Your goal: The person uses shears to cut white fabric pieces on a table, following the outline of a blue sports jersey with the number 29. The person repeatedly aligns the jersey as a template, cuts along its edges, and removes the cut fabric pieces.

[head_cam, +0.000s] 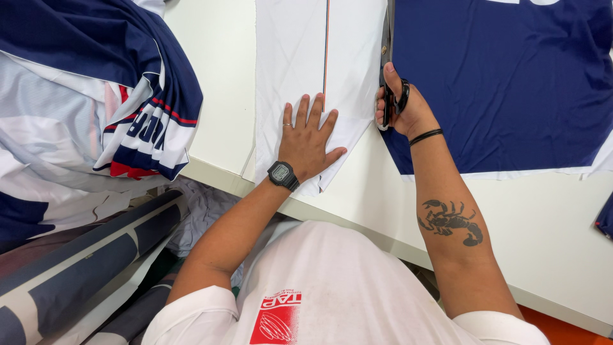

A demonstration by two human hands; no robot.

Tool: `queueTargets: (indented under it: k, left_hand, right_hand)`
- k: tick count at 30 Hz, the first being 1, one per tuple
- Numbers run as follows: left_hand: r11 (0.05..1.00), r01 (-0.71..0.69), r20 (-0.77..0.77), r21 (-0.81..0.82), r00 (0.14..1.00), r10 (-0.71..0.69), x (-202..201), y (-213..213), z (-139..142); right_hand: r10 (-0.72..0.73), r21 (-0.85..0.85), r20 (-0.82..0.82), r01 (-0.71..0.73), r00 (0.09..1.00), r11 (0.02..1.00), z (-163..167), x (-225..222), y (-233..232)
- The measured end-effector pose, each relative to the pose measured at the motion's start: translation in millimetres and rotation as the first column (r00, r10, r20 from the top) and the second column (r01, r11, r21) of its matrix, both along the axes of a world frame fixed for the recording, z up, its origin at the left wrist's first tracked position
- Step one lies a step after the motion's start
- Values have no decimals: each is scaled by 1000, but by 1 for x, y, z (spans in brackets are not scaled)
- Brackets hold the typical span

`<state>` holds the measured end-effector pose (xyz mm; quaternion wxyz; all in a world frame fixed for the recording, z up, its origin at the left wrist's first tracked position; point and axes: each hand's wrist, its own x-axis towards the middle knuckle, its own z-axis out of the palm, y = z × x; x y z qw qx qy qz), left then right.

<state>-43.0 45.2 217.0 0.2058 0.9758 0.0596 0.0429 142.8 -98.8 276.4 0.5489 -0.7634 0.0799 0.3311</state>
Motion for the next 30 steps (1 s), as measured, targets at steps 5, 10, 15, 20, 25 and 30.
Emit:
queueTargets:
  k: [5,10,15,20,25,30]
  left_hand:
    - [1000,0,-3,-5,1000,0,0,0,1]
    - [1000,0,5,-6,1000,0,0,1,1]
    - [1000,3,3,-4,1000,-3,1,1,2]
    - [1000,1,11,-5,1000,-1,1,1,2]
    - [1000,-1,18,-3,1000,1,0,1,3]
    - [1000,-10,38,-4,999,10,1,2,3]
  right_hand:
    - [-10,3,5,10,1000,1000,3,-2,3]
    - [-14,-21,17,14,1000,1000,4,-4,8]
    - [5,-11,26,-5,1000,1000,3,-3,9]
    - [-10,14,-28,10,1000,1000,10,1,9]
    - [11,29,-22,-11,1000,1000,19,20,21]
    - [9,41,2,-9,1000,999,21,36,33]
